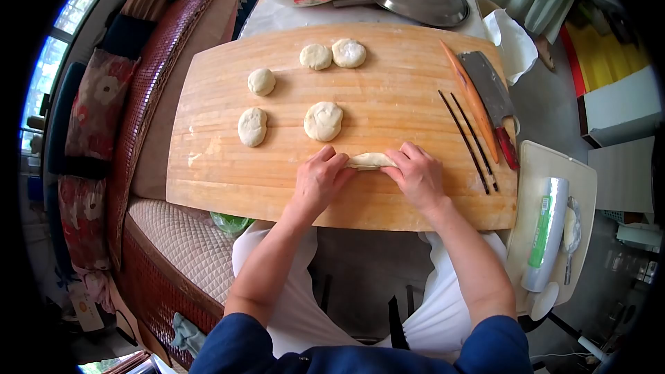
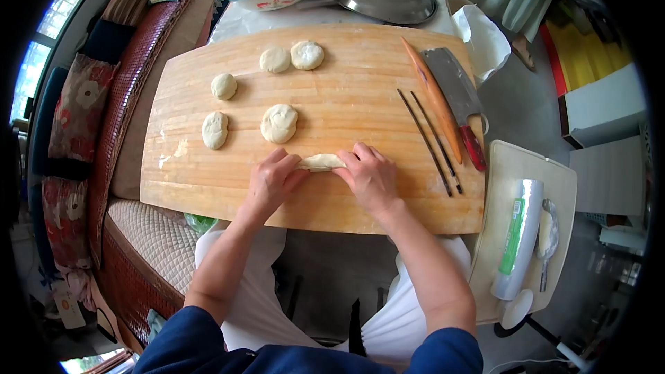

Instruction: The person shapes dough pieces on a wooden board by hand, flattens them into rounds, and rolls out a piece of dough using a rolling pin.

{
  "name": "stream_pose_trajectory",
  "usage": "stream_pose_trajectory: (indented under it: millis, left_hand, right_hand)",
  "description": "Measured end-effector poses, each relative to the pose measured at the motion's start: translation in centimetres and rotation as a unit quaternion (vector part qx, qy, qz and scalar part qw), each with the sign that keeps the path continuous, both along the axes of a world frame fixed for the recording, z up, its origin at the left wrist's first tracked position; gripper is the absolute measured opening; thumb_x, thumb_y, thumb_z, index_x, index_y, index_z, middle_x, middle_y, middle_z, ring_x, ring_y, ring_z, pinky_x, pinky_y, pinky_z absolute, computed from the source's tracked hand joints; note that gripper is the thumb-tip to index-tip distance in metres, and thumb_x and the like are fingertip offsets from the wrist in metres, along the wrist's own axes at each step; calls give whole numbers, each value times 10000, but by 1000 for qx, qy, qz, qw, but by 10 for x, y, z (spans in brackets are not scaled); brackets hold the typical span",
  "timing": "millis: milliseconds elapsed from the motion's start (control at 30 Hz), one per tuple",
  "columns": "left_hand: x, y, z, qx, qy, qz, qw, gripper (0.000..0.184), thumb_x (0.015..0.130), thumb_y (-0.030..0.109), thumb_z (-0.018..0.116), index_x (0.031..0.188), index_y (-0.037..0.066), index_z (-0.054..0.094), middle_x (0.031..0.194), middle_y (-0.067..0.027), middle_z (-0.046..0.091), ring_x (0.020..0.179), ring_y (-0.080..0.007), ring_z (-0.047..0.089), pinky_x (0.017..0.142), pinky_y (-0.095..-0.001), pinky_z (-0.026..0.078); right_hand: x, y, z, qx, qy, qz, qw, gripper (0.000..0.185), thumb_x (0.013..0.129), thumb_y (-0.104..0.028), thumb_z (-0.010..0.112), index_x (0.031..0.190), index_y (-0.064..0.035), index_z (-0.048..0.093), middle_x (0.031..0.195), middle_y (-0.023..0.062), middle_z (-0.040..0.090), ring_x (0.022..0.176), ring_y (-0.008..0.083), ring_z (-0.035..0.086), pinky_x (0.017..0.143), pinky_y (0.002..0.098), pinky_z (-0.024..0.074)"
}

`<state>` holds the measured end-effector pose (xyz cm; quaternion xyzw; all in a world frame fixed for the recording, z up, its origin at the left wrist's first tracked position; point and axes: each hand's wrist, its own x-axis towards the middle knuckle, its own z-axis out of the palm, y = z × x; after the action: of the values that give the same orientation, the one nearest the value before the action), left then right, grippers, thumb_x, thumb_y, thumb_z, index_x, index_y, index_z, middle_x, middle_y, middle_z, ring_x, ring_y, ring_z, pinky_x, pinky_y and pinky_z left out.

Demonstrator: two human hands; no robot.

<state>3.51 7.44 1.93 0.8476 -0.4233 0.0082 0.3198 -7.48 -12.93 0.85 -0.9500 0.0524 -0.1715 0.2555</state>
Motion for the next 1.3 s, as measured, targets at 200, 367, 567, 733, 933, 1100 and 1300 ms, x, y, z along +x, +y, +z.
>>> stream_pose_trajectory:
  millis: [200,367,567,733,933,1100,1300]
  left_hand:
    - [-8,-8,13,67,-43,21,997,338,752,260,814,1006,101,658,910,-55,589,897,-266,623,711,-397,514]
    - [-12,-29,6,101,-77,-29,991,469,747,314,796,1117,89,618,1024,-57,572,1011,-241,567,823,-380,486]
    - [-5,-27,-11,97,-111,-69,987,409,784,195,750,1166,117,628,928,-52,543,891,-250,575,747,-375,505]
    - [-4,-21,-5,84,-95,-66,990,390,792,170,754,1161,123,635,911,-55,539,891,-254,582,746,-381,509]
    - [-3,-3,-3,54,-33,-21,998,345,764,138,798,1075,94,654,893,-91,558,850,-318,589,703,-427,505]
    - [0,4,-7,42,-26,5,999,296,758,97,808,1015,58,666,841,-109,567,779,-314,610,684,-410,513]
    - [23,29,15,-13,279,-14,960,249,901,-39,627,1149,-12,626,951,-66,666,779,-186,659,770,-319,547]
  right_hand:
    - [1,-4,6,-43,-11,10,999,294,738,-230,826,972,-134,675,912,34,592,909,243,615,723,395,504]
    - [9,10,4,-98,-30,28,994,388,750,-243,811,1101,-130,691,962,34,590,965,219,597,755,375,482]
    - [6,1,-7,-107,-51,51,992,424,760,-221,791,1162,-153,674,923,24,583,905,207,604,728,364,513]
    - [4,-3,-3,-89,-55,63,993,385,735,-177,809,1090,-148,663,904,27,568,886,214,603,719,359,525]
    - [1,-9,-9,-49,-63,45,996,370,686,-109,838,1000,-105,641,917,48,564,886,237,605,722,373,534]
    - [0,-14,-8,-43,-56,50,996,394,680,-111,847,1019,-91,648,948,52,580,916,246,608,736,379,535]
    - [0,-15,7,-10,-48,41,998,412,715,-152,845,1091,-126,678,949,45,589,918,252,612,743,395,531]
